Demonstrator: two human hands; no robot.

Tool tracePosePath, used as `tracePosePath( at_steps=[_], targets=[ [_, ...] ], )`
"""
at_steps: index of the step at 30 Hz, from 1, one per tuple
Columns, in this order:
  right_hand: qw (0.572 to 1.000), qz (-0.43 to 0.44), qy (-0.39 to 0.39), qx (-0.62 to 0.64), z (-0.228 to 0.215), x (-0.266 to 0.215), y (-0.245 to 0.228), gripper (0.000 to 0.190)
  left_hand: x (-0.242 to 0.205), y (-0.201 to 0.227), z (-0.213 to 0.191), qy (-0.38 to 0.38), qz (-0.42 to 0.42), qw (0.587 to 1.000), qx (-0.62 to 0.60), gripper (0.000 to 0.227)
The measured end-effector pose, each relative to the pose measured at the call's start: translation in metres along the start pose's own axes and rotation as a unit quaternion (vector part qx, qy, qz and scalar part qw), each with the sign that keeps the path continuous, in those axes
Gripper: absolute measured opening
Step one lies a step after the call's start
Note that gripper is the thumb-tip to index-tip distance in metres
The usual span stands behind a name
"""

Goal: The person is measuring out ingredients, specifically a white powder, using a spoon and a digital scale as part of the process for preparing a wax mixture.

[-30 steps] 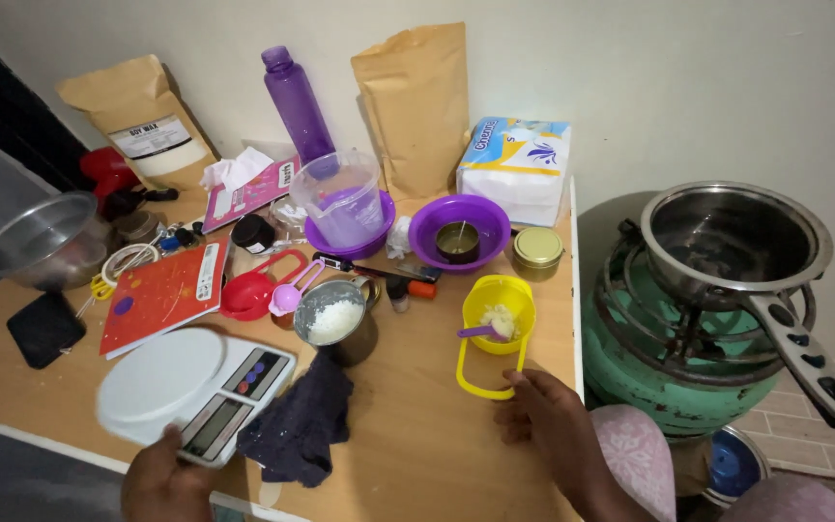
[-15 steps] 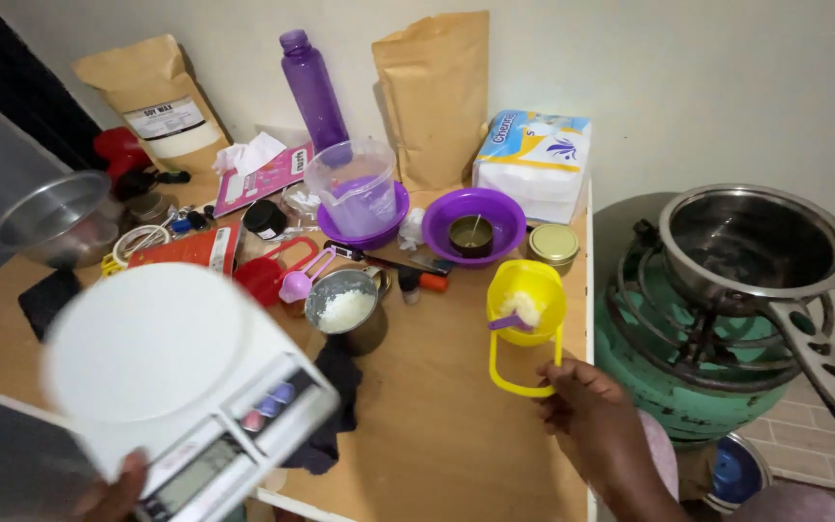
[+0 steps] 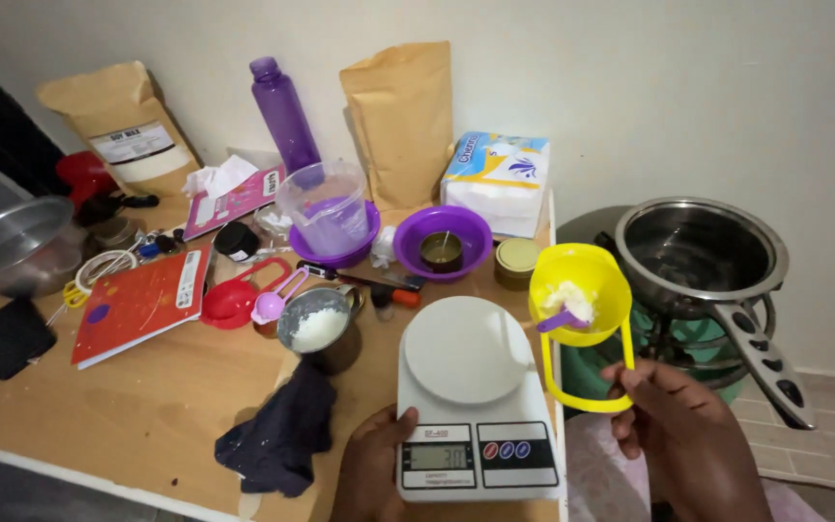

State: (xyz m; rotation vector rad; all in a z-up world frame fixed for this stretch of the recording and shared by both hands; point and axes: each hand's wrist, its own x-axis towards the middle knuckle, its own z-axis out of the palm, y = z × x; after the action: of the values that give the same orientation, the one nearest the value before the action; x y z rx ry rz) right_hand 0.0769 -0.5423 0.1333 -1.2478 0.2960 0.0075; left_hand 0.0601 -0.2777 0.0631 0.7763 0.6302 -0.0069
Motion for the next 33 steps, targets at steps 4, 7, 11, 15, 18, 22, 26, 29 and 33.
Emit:
tracePosePath(
  at_steps=[4, 7, 11, 15, 18, 22, 26, 29, 33],
  targets=[
    [0.998, 0.041, 0.040, -0.010, 0.008, -0.006, -0.002, 0.024, -0.002, 0.001, 0.015, 0.020, -0.009, 0.999, 0.047, 0.018],
    [0.998, 0.055, 0.021, -0.003, 0.008, -0.001, 0.008, 0.024, -0.004, 0.003, 0.017, 0.025, -0.012, 0.996, 0.082, 0.019],
    [0.994, 0.105, 0.016, -0.035, 0.017, 0.002, 0.017, 0.028, -0.013, 0.013, 0.027, 0.051, 0.065, 0.959, 0.272, 0.029],
    [0.992, 0.121, -0.001, -0.020, 0.033, 0.003, 0.028, 0.029, -0.005, 0.015, 0.020, 0.091, 0.109, 0.908, 0.395, 0.037],
    [0.988, 0.147, -0.045, -0.021, 0.042, 0.009, 0.037, 0.027, 0.001, 0.014, 0.015, 0.091, 0.124, 0.893, 0.423, 0.036],
    [0.986, 0.158, -0.045, -0.032, 0.057, 0.002, 0.038, 0.025, -0.011, 0.015, 0.015, 0.137, 0.093, 0.901, 0.401, 0.041],
    [0.985, 0.165, -0.030, -0.045, 0.069, 0.005, 0.038, 0.022, -0.008, 0.010, 0.004, 0.144, 0.094, 0.899, 0.402, 0.041],
    [0.985, 0.162, -0.043, -0.046, 0.070, 0.006, 0.037, 0.024, -0.001, 0.000, -0.011, 0.139, 0.117, 0.902, 0.391, 0.046],
    [0.985, 0.151, -0.061, -0.055, 0.070, 0.007, 0.035, 0.023, -0.005, -0.008, -0.010, 0.147, 0.122, 0.903, 0.384, 0.041]
  ],
)
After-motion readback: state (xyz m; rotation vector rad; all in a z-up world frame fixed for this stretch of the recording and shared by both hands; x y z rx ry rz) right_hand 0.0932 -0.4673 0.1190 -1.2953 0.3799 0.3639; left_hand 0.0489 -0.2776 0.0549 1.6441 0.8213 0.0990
